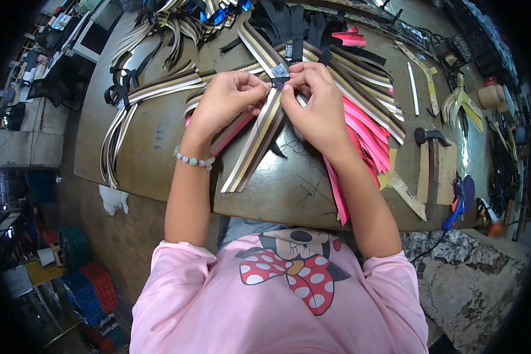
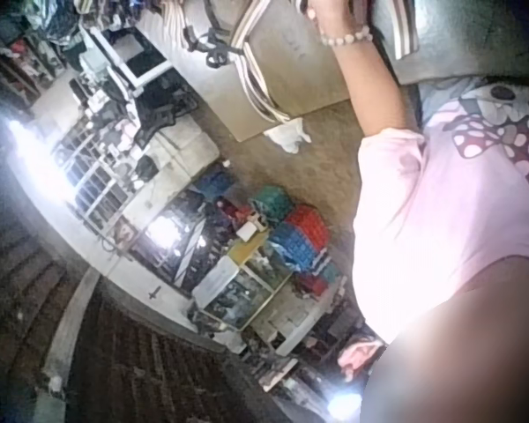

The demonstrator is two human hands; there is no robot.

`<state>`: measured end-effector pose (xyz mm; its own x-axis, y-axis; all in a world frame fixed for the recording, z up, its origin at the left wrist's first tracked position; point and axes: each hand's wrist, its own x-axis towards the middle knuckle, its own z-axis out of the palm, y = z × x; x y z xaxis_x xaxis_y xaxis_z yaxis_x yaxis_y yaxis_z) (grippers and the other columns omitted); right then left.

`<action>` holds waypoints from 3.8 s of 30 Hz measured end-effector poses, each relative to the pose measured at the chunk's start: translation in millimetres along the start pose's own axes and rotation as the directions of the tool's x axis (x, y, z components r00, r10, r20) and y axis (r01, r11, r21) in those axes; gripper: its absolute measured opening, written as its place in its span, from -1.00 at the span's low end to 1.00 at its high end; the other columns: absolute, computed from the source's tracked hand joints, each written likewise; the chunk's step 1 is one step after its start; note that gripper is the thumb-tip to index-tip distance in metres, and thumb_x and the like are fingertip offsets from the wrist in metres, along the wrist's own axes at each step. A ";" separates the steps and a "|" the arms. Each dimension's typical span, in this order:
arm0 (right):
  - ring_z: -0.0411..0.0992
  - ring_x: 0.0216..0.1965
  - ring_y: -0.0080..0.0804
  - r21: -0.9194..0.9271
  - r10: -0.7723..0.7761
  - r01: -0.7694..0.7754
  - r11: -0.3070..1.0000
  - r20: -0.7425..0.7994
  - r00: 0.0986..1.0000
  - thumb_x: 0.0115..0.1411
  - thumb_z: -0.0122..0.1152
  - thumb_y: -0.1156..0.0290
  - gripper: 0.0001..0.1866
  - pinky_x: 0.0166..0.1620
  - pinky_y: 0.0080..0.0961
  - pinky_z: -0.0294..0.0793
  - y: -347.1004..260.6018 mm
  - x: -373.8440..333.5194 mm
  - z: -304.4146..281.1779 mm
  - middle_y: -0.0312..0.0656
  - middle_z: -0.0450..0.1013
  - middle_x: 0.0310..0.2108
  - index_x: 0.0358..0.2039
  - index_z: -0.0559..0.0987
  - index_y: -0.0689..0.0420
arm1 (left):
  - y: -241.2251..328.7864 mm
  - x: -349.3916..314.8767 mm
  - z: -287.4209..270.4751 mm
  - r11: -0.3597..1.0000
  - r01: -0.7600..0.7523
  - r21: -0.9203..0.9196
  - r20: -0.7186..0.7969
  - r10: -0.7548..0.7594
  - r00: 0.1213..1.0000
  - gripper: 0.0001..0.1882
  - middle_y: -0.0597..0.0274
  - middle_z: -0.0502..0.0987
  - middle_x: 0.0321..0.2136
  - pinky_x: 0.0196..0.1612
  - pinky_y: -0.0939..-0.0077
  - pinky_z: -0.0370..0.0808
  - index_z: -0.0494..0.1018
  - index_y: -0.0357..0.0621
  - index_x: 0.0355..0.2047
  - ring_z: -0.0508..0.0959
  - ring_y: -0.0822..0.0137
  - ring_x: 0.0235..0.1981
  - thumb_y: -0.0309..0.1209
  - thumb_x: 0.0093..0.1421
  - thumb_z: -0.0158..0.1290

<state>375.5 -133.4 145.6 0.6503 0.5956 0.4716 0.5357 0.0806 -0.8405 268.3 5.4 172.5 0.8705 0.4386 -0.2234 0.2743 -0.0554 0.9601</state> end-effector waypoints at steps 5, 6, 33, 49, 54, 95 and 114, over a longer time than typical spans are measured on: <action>0.48 -0.26 -0.11 -0.057 -0.018 0.018 0.998 0.012 1.000 0.00 0.17 0.53 -0.88 -0.19 -0.36 0.48 -4.2 -0.3 1.3 0.04 0.39 -0.17 -0.49 0.50 0.34 | 1.0 -1.7 1.4 1.000 -0.015 0.022 -0.033 0.016 0.999 -0.79 0.34 0.53 -0.50 -0.45 0.78 0.40 0.51 -0.31 -0.37 0.44 0.63 -0.55 -0.36 0.19 0.13; 0.48 -0.26 -0.09 -0.048 0.012 -0.011 0.999 0.021 1.000 0.00 0.17 0.53 -0.88 -0.18 -0.35 0.48 -5.5 -1.0 0.8 0.05 0.39 -0.17 -0.49 0.50 0.34 | 1.1 -1.9 1.6 0.999 -0.021 0.024 -0.037 0.022 0.999 -0.79 0.34 0.53 -0.50 -0.45 0.77 0.41 0.51 -0.32 -0.37 0.45 0.63 -0.55 -0.36 0.19 0.13; 0.51 -0.10 -0.15 0.969 0.369 -0.015 0.247 -0.080 0.926 0.28 0.00 0.57 -0.86 0.08 -0.34 0.56 16.4 36.1 -91.0 0.09 0.47 -0.21 -0.22 0.43 0.41 | 38.1 -16.1 15.6 0.128 -0.346 0.929 0.005 0.934 0.358 -0.92 0.19 0.51 -0.44 -0.35 0.35 0.44 0.54 -0.17 -0.45 0.47 0.19 -0.37 -0.53 -0.03 0.15; 0.54 -0.26 -0.32 0.096 0.066 -0.071 0.993 0.060 0.996 0.08 0.17 0.60 -0.89 -0.21 -0.50 0.60 -1.5 3.2 -11.6 0.00 0.46 -0.26 -0.38 0.50 0.40 | -22.6 -4.0 39.3 0.335 -0.391 0.857 -0.039 0.800 0.598 -0.82 0.03 0.46 -0.30 -0.15 0.24 0.41 0.44 -0.28 -0.26 0.47 0.04 -0.24 -0.58 0.09 0.10; 0.53 -0.34 -0.23 -0.039 -0.084 0.084 0.996 0.022 0.996 0.03 0.17 0.62 -0.91 -0.24 -0.47 0.61 1.6 1.5 -6.7 0.02 0.38 -0.24 -0.45 0.49 0.40 | -26.5 -4.0 34.4 0.370 -0.386 0.845 -0.072 0.794 0.604 -0.82 0.04 0.45 -0.31 -0.14 0.23 0.40 0.41 -0.27 -0.27 0.46 0.04 -0.23 -0.58 0.09 0.10; 0.50 -0.24 -0.48 0.198 0.332 -0.344 0.918 0.092 0.939 0.24 0.17 0.46 -0.83 -0.12 -0.60 0.56 6.7 11.2 -16.3 -0.15 0.47 -0.28 -0.26 0.49 0.31 | 26.8 -42.7 1.5 0.716 -0.507 0.480 0.091 0.535 0.840 -0.70 0.14 0.55 -0.28 -0.16 0.45 0.47 0.57 -0.20 -0.18 0.54 0.24 -0.27 -0.43 0.04 0.22; 0.51 -0.11 -0.28 0.852 0.072 -0.220 0.475 0.212 0.975 0.28 0.07 0.50 -0.83 0.03 -0.43 0.53 3.5 22.7 -58.6 0.05 0.48 -0.12 -0.17 0.45 0.33 | 20.7 2.4 10.5 0.973 -0.176 0.151 -0.187 0.203 0.961 -0.73 0.29 0.58 -0.40 -0.35 0.68 0.41 0.52 -0.40 -0.20 0.48 0.58 -0.39 -0.37 0.25 0.09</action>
<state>423.7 -166.4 169.1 0.5585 0.7555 0.3426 -0.3475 0.5881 -0.7303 280.4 -4.1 190.0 0.8156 0.5784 0.0116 0.1755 -0.2666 0.9477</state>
